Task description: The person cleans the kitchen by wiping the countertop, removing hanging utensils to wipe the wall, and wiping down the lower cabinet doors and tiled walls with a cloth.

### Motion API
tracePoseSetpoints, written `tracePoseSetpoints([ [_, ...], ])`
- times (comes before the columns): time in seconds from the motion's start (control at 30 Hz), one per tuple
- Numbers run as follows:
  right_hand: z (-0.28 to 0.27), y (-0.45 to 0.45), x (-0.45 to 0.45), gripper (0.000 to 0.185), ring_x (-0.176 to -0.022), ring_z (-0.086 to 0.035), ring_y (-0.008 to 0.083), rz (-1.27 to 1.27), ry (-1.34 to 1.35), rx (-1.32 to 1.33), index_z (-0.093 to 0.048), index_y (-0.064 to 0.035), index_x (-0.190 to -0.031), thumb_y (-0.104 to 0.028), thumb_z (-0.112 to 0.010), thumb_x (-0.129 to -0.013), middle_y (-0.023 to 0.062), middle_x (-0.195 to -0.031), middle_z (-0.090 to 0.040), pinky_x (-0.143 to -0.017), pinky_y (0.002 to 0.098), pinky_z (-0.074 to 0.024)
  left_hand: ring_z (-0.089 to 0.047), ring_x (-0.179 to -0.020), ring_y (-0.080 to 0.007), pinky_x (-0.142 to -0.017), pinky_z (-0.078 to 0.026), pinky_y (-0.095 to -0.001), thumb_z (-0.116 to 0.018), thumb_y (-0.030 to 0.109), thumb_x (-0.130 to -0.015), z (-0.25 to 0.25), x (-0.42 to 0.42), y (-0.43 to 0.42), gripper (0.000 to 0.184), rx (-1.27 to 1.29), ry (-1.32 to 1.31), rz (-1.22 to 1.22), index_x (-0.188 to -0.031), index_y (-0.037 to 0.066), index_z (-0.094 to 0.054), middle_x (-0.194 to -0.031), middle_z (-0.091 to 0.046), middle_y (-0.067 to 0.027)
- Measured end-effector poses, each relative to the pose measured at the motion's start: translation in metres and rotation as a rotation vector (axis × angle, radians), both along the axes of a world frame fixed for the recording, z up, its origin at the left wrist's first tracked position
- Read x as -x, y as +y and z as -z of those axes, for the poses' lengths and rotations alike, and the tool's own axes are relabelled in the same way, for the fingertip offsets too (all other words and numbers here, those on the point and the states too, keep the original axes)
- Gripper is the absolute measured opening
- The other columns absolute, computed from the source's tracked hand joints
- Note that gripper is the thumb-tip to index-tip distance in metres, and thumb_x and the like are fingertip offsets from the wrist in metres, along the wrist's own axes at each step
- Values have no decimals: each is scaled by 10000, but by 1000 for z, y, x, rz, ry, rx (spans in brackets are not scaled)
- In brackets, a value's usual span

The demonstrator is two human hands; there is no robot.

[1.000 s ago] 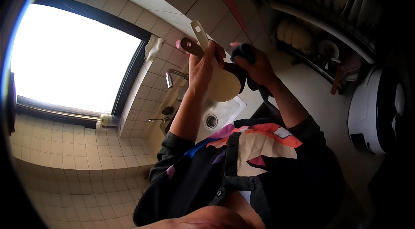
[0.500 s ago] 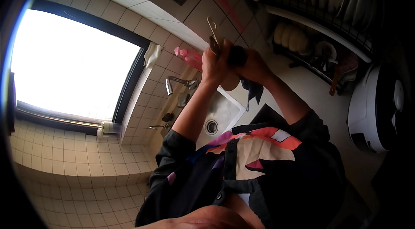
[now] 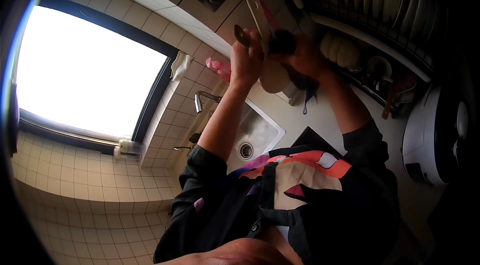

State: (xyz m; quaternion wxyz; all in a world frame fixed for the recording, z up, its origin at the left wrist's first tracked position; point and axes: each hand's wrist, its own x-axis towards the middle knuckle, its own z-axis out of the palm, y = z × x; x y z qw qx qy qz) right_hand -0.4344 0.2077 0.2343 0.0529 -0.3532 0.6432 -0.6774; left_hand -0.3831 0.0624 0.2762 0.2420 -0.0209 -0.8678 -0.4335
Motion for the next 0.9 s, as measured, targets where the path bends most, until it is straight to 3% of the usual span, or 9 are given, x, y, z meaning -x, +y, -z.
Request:
tracePoseSetpoints([
  [0.1, -4, 9, 28, 373, -803, -575, 130, 38, -18, -48, -596, -30, -987, -191, -752, -688, 57, -891, -634, -754, 286, -461, -563, -796, -248, -730, -436, -333, -484, 212, -900, -7, -2, -6, 231, -40, 92, -42, -902, -3, -567, -782, -571, -123],
  [0.17, -6, 9, 49, 403, -809, -576, 141, 150, 28, -160, -597, -29, -1005, -230, -756, -695, 56, -906, -636, -758, 294, -459, -557, -728, -204, -664, -437, -317, -455, 250, -915, -7, -6, -13, 280, -49, 72, -45, -876, 2, -579, -755, -572, -99],
  [0.27, -23, 7, 63, 539, -860, -585, 181, 124, 19, -204, -554, 35, -1076, -264, -769, -682, 120, -959, -629, -786, 295, -460, -502, -579, -111, -525, -390, -271, -377, 338, -938, -6, -11, -19, 413, -77, 26, -6, -833, 0, -591, -719, -570, -68],
  [0.33, -39, 9, 66, 683, -950, -576, 228, 68, -29, -214, -474, 86, -1154, -266, -788, -660, 190, -1042, -599, -819, 293, -457, -486, -562, -99, -517, -382, -251, -341, 347, -953, -6, -17, -18, 442, -93, 2, 6, -851, 0, -596, -685, -557, -52],
  [0.57, -49, 8, 75, 686, -978, -571, 246, -60, -64, -349, -447, 116, -1164, -223, -780, -669, 205, -1080, -582, -843, 308, -453, -492, -494, -97, -471, -382, -245, -347, 359, -960, -2, -31, -21, 443, -197, -42, 54, -858, 6, -594, -552, -525, -33],
  [0.67, -25, 1, 86, 677, -977, -575, 239, 32, -83, -342, -450, 113, -1166, -207, -776, -667, 200, -1091, -581, -845, 305, -454, -488, -483, -92, -466, -378, -236, -361, 360, -959, -13, -38, -17, 449, -191, -111, 33, -841, -8, -590, -530, -511, -31],
  [0.8, -11, 1, 79, 457, -890, -582, 162, 67, -89, -178, -575, 0, -1079, -211, -738, -708, 95, -975, -630, -780, 285, -455, -487, -488, -95, -466, -376, -231, -394, 309, -953, -25, -34, -8, 383, -166, -155, 26, -860, -15, -576, -553, -502, -29],
  [0.83, -10, 4, 71, 348, -852, -578, 120, 114, -81, -96, -614, -40, -1033, -181, -716, -732, 45, -918, -644, -752, 275, -452, -482, -531, -90, -496, -379, -224, -412, 255, -944, -23, -30, -5, 318, -260, -165, 59, -907, -19, -568, -591, -498, -21],
  [0.9, 0, 19, 56, 320, -848, -577, 114, 193, -119, -51, -622, -47, -1020, -184, -704, -743, 38, -915, -645, -761, 270, -444, -477, -574, -86, -527, -381, -218, -430, 202, -936, -26, -21, 1, 260, -360, -174, 83, -954, -22, -561, -628, -493, -13],
])
